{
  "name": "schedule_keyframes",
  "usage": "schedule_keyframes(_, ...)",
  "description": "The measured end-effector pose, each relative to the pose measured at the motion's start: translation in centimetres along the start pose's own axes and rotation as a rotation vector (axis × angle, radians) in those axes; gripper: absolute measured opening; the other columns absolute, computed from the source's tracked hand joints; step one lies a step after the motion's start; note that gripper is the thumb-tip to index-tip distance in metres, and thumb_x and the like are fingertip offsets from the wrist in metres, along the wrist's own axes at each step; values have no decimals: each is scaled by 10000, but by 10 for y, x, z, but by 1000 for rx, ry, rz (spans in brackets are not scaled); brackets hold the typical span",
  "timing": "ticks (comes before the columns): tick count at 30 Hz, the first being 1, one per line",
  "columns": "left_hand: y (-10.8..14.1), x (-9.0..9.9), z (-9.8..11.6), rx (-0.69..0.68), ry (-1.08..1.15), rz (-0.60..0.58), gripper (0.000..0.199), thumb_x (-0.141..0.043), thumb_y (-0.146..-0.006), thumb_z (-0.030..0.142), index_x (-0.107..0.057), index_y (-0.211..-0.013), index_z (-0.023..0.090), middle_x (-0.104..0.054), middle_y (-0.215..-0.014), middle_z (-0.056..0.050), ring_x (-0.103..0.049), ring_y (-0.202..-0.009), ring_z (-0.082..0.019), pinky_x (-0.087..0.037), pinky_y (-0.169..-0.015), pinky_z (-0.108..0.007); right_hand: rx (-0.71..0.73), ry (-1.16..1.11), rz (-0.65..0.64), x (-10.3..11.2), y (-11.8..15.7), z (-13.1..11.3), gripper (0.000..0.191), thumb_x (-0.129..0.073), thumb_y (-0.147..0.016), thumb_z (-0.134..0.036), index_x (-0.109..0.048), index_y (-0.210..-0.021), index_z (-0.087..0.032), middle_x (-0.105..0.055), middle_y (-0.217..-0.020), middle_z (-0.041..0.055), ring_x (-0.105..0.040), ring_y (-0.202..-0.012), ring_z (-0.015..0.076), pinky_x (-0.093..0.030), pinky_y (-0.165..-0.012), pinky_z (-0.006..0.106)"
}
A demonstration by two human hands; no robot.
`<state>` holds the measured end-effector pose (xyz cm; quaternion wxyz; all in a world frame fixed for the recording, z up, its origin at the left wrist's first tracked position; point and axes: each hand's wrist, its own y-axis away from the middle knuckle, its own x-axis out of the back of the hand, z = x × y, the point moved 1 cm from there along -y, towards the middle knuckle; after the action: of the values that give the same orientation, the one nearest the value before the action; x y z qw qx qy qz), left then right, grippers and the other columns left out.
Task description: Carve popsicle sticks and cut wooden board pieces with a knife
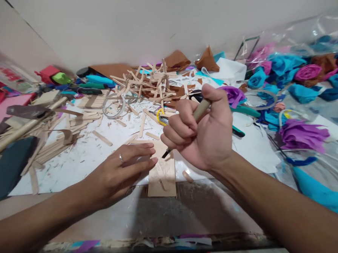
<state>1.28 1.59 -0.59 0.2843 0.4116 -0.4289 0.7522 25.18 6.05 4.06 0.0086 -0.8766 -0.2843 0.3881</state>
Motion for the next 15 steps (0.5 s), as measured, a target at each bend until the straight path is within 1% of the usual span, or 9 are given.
schedule_keyframes(2,0,0,0,15,-3,21,406,-643,-980,58,-633,-1377,143,-641,-1402,-215,-604,-1381,-324,-568,-1094,-533,-10,-21,-5,2,0,2,661,-465,-994,-653,-242,-543,-223,-160,-449,-73,-148,-401,82,-250,-432,270)
schedule_keyframes(5,-2,0,1,12,1,51,352,-664,-966,49,-648,-1304,143,-664,-1353,-186,-647,-1259,-289,-584,-1049,-491,-53,-44,-12,3,-1,8,684,-426,-1010,-696,-243,-552,-221,-172,-461,-69,-157,-414,89,-259,-438,266)
schedule_keyframes(8,-7,-3,2,-8,7,51,297,-668,-965,50,-648,-1247,143,-705,-1224,-150,-664,-1122,-259,-585,-959,-453,-80,-78,-81,2,-1,13,697,-453,-993,-735,-253,-567,-220,-190,-470,-71,-184,-418,89,-271,-445,261)
schedule_keyframes(10,-7,-3,3,-1,-9,45,262,-665,-969,54,-653,-1210,156,-709,-1121,-119,-663,-1038,-238,-578,-896,-424,-94,-96,-103,1,-1,16,701,-470,-995,-732,-254,-570,-219,-204,-472,-73,-190,-417,86,-268,-443,257)
schedule_keyframes(12,-6,1,4,19,-30,57,258,-663,-971,60,-659,-1202,176,-702,-1117,-109,-663,-1031,-231,-575,-876,-407,-107,-103,-89,1,-2,18,700,-460,-1006,-729,-254,-570,-221,-211,-473,-75,-187,-421,87,-261,-442,255)
schedule_keyframes(15,-4,13,6,93,-13,115,272,-653,-1000,118,-663,-1257,205,-681,-1268,-134,-667,-1140,-243,-592,-932,-415,-87,-111,-100,4,-3,19,715,-456,-988,-766,-250,-566,-227,-209,-464,-82,-177,-409,86,-251,-430,255)
